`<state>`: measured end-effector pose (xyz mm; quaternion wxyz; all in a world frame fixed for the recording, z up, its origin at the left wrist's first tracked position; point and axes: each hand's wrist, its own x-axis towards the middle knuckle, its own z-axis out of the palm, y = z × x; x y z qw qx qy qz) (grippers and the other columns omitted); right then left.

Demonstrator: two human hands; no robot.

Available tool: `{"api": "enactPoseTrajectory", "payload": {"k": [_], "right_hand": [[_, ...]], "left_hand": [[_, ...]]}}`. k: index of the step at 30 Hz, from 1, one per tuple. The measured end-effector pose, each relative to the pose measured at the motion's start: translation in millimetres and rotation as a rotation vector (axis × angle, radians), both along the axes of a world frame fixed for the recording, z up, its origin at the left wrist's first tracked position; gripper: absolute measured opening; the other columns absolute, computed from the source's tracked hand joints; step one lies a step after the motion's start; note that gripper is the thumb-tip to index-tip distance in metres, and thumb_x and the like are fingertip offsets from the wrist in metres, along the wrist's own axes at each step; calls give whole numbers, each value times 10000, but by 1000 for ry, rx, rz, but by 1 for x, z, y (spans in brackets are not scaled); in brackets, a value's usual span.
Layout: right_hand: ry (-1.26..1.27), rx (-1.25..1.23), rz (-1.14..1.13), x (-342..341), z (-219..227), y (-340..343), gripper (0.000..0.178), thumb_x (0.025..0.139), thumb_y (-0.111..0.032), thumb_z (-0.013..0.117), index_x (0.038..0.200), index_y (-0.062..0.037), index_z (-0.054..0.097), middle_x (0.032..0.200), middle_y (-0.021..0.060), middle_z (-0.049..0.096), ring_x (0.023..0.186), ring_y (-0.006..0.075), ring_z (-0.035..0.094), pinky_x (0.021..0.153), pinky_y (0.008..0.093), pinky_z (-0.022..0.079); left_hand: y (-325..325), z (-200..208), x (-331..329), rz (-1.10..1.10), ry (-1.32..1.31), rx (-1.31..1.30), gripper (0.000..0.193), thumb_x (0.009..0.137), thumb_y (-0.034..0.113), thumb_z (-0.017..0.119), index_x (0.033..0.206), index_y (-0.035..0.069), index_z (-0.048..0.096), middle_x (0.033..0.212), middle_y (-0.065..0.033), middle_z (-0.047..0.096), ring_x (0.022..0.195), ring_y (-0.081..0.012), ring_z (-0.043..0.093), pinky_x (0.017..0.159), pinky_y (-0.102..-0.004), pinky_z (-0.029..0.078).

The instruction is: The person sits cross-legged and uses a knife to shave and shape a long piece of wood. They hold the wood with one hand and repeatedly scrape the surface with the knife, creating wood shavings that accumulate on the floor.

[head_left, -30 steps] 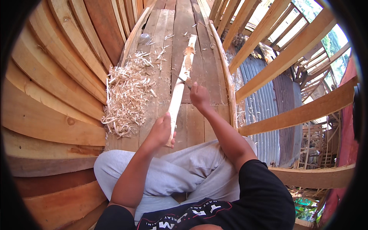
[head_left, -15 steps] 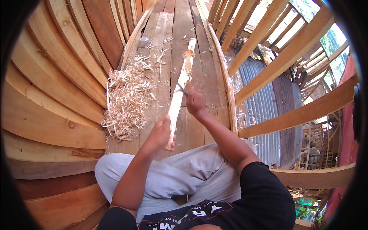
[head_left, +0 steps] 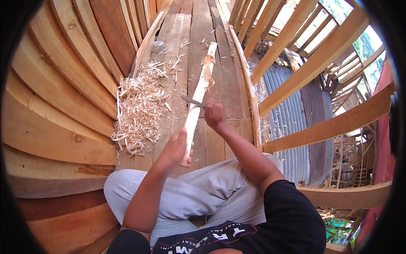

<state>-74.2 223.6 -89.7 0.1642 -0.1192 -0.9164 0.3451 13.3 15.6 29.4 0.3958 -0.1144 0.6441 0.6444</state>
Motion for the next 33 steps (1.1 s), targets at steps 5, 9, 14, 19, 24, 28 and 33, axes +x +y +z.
{"api": "enactPoseTrajectory", "payload": {"k": [5,9,14,19,24,28,33], "right_hand": [[-134,76,-21,1,11,-3,642,1000,-351,269,711,68,661,779,323,634,755,514,619,734,584,469],[-119,50,-180,-15,1,23,685,1009,-409,264,732,68,669,779,327,625,772,509,622,735,578,469],[106,-162,-75,-10,13,16,693,1020,-476,317,637,45,567,611,213,580,581,365,572,607,467,454],[246,-661,-159,-25,18,28,490,1033,-442,406,801,-35,550,629,24,506,524,151,447,506,337,379],[-114,-873,-213,-17,9,44,403,1055,-382,372,974,-47,581,709,2,503,534,102,441,480,296,365],[-292,-1187,-213,-9,17,42,421,1062,-370,329,973,-57,596,684,-8,473,515,88,424,460,262,354],[-274,-1166,-101,-12,18,29,430,1058,-425,319,998,-56,532,653,-12,420,482,102,367,446,271,328]], "left_hand": [[-2,-5,1,-16,37,-2,437,1038,428,279,1118,30,439,652,-42,507,442,-122,480,380,-292,447],[1,-9,-1,-62,66,9,425,1039,421,282,1110,34,439,649,-39,507,443,-125,486,382,-295,451],[-2,-14,-2,-31,29,67,464,1042,435,283,1188,22,434,686,-62,522,465,-134,510,413,-316,485],[-2,-12,-3,-46,6,59,469,1046,431,276,1206,19,435,701,-71,526,477,-142,523,430,-327,502],[-3,-15,-2,-33,21,67,461,1046,427,272,1171,16,438,693,-68,524,474,-143,523,426,-329,502],[0,-11,-1,-27,34,66,443,1036,451,290,1105,38,437,654,-45,515,449,-130,494,387,-300,463],[4,-12,-1,-41,43,60,445,1036,449,290,1114,37,436,658,-44,516,452,-130,498,389,-296,466]]}}
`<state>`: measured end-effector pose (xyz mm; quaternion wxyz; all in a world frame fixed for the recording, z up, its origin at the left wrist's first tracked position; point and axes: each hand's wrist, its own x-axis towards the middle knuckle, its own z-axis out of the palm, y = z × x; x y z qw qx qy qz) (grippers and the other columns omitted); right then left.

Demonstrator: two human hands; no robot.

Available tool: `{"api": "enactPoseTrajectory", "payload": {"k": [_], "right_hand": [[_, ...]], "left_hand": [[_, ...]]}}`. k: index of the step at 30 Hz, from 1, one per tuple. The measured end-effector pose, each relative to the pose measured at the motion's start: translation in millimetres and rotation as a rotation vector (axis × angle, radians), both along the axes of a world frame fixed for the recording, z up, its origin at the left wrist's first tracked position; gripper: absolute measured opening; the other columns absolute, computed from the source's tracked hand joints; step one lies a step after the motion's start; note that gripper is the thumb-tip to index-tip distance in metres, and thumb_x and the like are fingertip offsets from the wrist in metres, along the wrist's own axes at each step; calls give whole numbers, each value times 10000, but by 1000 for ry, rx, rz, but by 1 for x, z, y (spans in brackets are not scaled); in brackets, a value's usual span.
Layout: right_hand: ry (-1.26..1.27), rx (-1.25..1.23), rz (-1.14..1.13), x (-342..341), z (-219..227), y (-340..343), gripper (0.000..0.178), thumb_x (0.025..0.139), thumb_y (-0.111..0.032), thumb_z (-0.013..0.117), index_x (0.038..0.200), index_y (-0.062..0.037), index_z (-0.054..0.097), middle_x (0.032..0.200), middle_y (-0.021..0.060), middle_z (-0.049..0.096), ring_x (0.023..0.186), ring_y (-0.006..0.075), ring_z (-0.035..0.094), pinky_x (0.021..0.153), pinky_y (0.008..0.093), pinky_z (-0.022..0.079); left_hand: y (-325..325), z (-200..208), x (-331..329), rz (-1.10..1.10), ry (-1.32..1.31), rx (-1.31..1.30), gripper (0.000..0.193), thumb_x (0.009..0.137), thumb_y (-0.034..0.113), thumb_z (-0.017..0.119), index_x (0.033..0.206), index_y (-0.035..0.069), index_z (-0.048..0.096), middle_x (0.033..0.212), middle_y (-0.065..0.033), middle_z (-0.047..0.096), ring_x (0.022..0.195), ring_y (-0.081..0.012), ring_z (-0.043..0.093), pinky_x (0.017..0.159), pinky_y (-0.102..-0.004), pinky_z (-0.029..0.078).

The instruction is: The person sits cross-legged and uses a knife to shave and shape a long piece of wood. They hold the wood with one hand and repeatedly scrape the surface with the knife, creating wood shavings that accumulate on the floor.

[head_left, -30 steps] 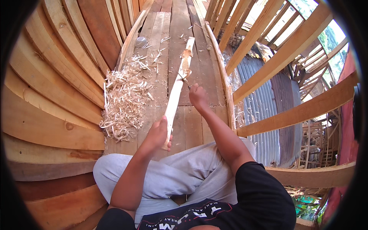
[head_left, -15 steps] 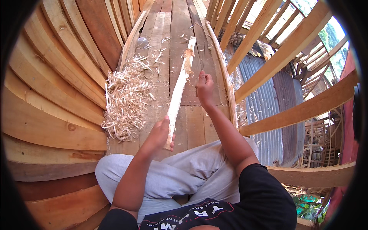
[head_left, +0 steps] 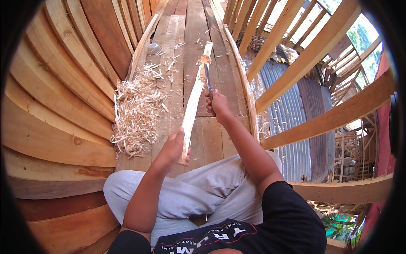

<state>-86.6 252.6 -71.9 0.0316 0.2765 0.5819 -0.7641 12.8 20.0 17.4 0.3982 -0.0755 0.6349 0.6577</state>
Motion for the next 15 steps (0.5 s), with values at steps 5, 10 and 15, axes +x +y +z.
{"api": "enactPoseTrajectory", "payload": {"k": [5,10,15], "right_hand": [[20,429,47,2,6,-17,518,958,-546,522,776,-61,528,568,-36,407,432,76,353,400,275,280],[6,626,53,0,11,-20,631,876,-563,627,534,-62,454,517,10,428,500,117,388,479,343,317],[4,556,55,-4,8,-9,640,877,-555,621,496,-82,421,496,3,412,468,103,382,443,328,297]], "left_hand": [[0,0,1,2,4,-29,437,1038,438,292,1143,39,434,656,-46,516,449,-130,502,388,-301,469],[1,1,3,0,9,-67,424,1039,417,289,1183,43,428,661,-49,515,449,-131,503,390,-307,475],[3,-2,3,-27,28,-73,424,1039,408,291,1213,44,422,664,-50,509,450,-135,506,390,-312,478]]}}
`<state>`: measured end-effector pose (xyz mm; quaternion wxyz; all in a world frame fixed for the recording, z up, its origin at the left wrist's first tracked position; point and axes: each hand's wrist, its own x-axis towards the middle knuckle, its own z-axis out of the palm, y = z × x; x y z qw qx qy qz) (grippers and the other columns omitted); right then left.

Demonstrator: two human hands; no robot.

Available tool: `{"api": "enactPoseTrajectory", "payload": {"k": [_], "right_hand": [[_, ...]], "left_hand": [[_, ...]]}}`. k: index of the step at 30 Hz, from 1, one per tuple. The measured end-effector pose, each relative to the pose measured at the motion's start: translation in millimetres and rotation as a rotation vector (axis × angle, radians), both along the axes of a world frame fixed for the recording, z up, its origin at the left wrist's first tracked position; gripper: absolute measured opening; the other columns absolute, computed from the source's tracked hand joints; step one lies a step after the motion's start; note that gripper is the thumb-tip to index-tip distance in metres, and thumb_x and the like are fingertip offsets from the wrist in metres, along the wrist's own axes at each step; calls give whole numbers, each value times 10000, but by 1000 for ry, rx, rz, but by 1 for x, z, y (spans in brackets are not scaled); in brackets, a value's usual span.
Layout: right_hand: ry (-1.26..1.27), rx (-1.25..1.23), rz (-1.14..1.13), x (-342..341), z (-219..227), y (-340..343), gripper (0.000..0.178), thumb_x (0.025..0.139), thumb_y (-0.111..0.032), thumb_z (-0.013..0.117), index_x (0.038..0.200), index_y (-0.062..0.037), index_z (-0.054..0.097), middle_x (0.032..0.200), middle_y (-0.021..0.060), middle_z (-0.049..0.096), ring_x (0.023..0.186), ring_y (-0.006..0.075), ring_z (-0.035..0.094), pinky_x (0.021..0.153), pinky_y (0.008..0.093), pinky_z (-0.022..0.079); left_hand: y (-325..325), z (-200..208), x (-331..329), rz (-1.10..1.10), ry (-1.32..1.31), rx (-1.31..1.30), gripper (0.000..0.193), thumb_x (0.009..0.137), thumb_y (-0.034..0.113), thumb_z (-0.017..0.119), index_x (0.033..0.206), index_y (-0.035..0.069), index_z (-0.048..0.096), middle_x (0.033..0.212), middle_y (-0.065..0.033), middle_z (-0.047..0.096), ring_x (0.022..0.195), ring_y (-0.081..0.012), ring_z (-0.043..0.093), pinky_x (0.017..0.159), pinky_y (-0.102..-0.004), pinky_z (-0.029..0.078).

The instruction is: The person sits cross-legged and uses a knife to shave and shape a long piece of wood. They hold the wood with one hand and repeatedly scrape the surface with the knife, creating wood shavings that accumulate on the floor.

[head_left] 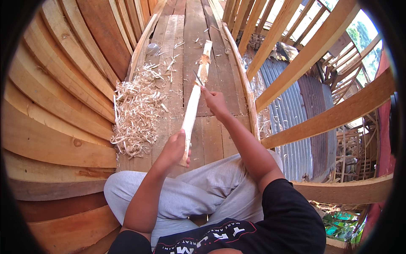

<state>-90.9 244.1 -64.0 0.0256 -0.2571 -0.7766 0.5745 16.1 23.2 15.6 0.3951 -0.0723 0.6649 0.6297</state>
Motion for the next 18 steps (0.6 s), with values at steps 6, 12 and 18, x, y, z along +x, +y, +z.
{"api": "enactPoseTrajectory", "payload": {"k": [6,12,18], "right_hand": [[-165,-463,-17,1,31,6,579,894,-589,575,580,-160,346,480,-63,260,363,74,205,369,284,108],[-26,-799,-212,-1,34,45,579,886,-668,491,631,-170,343,475,-65,220,376,98,171,386,277,128],[170,-972,-546,4,40,46,561,909,-684,433,690,-175,345,518,-52,245,422,112,215,425,280,204]], "left_hand": [[-2,2,0,9,-6,-23,421,1039,404,290,1215,44,421,663,-50,508,448,-135,505,390,-314,481],[-4,-1,-2,-6,1,-13,457,1039,439,295,1215,40,433,709,-64,534,476,-145,544,430,-333,523],[1,2,0,15,-34,-34,450,1038,419,300,1281,59,413,686,-50,514,456,-133,498,401,-318,488]]}}
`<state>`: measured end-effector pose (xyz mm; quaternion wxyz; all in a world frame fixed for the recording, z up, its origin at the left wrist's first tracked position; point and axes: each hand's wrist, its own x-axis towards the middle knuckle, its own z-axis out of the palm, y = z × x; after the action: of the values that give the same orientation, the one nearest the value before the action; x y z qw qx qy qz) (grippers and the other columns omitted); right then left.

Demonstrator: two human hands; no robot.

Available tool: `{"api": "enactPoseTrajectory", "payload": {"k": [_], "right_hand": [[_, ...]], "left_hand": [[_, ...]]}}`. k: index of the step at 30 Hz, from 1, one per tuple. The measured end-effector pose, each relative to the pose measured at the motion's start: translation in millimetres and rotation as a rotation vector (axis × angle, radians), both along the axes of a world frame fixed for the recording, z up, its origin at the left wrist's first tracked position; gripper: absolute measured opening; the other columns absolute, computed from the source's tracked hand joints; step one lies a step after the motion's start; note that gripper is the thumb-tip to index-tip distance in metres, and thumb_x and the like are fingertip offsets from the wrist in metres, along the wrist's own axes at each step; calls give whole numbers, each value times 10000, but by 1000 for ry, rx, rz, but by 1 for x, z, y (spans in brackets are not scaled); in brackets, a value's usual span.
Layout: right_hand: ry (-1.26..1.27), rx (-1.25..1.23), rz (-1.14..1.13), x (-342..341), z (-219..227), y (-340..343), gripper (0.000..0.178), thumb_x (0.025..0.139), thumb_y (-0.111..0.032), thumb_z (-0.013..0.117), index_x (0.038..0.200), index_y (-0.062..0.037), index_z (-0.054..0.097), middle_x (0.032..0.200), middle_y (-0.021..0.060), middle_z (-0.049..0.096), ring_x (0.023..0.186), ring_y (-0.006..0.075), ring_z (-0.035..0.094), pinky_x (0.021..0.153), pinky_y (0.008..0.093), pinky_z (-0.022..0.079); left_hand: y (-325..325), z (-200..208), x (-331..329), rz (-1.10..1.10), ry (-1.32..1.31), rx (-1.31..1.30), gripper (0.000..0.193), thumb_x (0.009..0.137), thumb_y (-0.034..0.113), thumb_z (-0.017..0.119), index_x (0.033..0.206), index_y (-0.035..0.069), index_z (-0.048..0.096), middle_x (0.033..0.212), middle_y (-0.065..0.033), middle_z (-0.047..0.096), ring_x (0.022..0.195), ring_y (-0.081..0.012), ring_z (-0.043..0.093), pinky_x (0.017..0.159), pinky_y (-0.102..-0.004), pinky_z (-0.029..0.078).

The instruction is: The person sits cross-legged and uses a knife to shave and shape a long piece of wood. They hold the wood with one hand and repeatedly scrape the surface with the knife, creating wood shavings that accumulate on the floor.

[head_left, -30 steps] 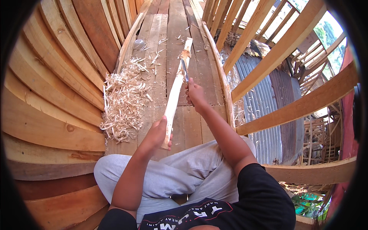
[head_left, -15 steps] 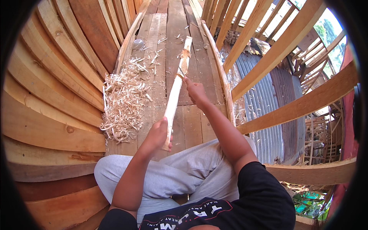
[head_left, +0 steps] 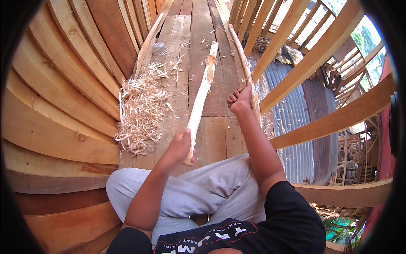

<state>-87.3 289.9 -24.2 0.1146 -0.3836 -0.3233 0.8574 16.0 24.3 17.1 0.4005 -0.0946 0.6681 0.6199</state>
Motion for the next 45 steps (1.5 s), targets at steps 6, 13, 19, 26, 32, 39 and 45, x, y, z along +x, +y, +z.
{"api": "enactPoseTrajectory", "payload": {"k": [6,13,19,26,32,39,45], "right_hand": [[254,586,933,15,56,-66,482,1011,-521,416,786,-100,486,576,-51,329,456,74,283,431,254,228],[311,671,911,22,36,-57,303,1022,-337,488,981,-42,544,684,-22,439,511,59,375,436,233,285],[249,878,949,38,42,-45,243,926,-252,655,1031,-42,591,727,18,584,599,65,488,516,240,383],[221,1137,1057,45,9,-29,314,926,-349,639,986,-41,633,723,53,641,644,97,543,595,294,439],[-88,1275,1061,56,5,-55,661,997,-540,376,826,26,670,713,182,639,690,295,638,693,414,479],[33,1476,1111,101,38,-101,648,1026,-401,314,693,68,612,694,316,581,698,481,591,673,524,448],[237,1648,836,99,-10,-99,493,949,-257,440,580,44,568,612,292,549,584,470,566,573,546,425]], "left_hand": [[-2,-6,2,-11,4,66,435,1036,435,308,1212,61,442,681,-55,515,452,-135,502,396,-317,487],[-6,-2,-2,-10,14,67,421,1039,434,296,1101,51,460,680,-55,528,447,-144,509,394,-315,484],[-20,-12,-9,32,-139,315,498,1036,420,263,1267,51,503,713,-66,550,503,-156,536,466,-318,497],[-31,-1,-21,90,-375,609,477,1030,412,291,1198,41,540,737,-57,531,565,-154,508,502,-282,442],[-23,-11,-16,36,-488,767,474,1037,460,265,1004,47,495,701,-27,441,552,-127,399,486,-243,377],[-32,-27,-22,88,-536,795,463,1035,453,268,976,48,484,657,-10,430,490,-94,400,412,-215,355],[-28,-23,-16,70,-532,790,419,995,472,417,941,64,490,645,10,432,460,-53,401,389,-176,333]]}}
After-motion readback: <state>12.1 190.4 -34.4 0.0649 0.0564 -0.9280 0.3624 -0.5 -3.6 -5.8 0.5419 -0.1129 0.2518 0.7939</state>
